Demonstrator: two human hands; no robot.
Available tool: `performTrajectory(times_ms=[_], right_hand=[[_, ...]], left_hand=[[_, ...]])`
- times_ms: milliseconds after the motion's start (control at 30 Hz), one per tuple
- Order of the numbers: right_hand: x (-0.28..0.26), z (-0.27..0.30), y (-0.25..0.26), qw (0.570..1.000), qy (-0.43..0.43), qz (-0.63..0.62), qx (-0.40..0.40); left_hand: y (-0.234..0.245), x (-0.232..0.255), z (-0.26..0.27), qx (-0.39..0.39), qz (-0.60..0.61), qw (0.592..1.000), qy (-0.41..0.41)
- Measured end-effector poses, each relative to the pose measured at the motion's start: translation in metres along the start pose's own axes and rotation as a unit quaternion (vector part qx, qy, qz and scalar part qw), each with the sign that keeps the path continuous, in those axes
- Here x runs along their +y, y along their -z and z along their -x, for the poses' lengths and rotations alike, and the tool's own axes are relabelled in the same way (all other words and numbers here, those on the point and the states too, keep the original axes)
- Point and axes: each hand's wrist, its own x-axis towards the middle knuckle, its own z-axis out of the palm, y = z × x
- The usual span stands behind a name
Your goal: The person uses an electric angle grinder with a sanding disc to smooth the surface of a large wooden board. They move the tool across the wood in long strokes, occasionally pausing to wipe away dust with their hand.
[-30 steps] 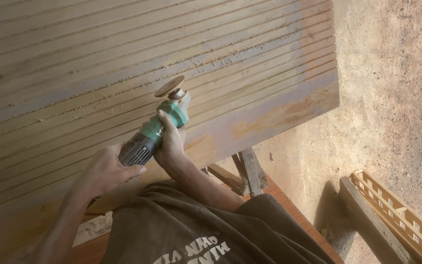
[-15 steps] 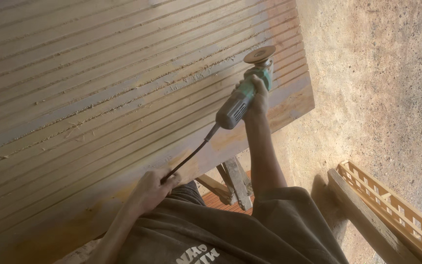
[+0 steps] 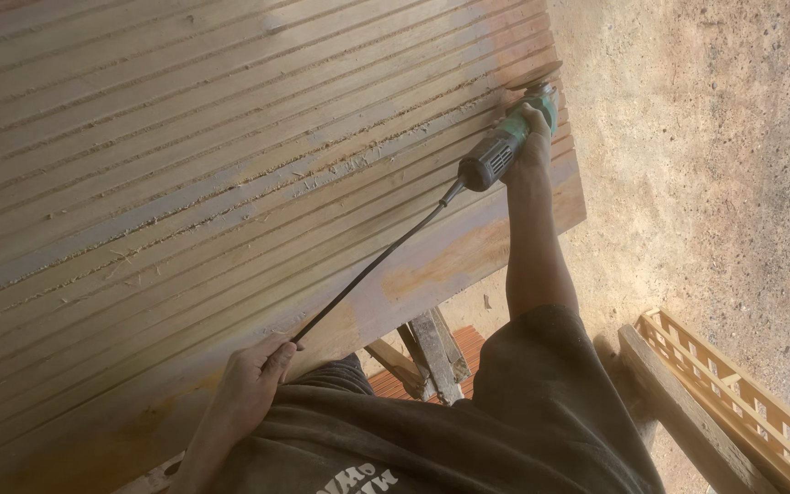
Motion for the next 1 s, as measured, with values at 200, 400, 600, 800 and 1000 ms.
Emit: performTrajectory(times_ms=[200, 400, 600, 800, 1000], right_hand=[[-0.014, -0.011, 0.002, 0.999, 0.037, 0.005, -0.011], [-0.047, -0.03, 0.01, 0.999, 0.015, 0.037, 0.027], [-0.069, -0.052, 0.015, 0.997, 0.034, 0.054, 0.039], [-0.074, -0.055, 0.015, 0.998, 0.016, 0.037, 0.053], [-0.065, -0.048, 0.004, 1.0, 0.0, 0.024, 0.019]], left_hand=[[-0.008, 0.025, -0.005, -0.007, -0.014, 1.0, -0.004], [-0.028, 0.062, -0.015, -0.036, -0.035, 0.997, -0.065], [-0.034, 0.097, -0.028, -0.051, -0.072, 0.994, -0.059], [-0.036, 0.112, -0.03, -0.054, -0.089, 0.994, -0.03], [-0.025, 0.106, -0.025, -0.032, -0.058, 0.998, -0.013]])
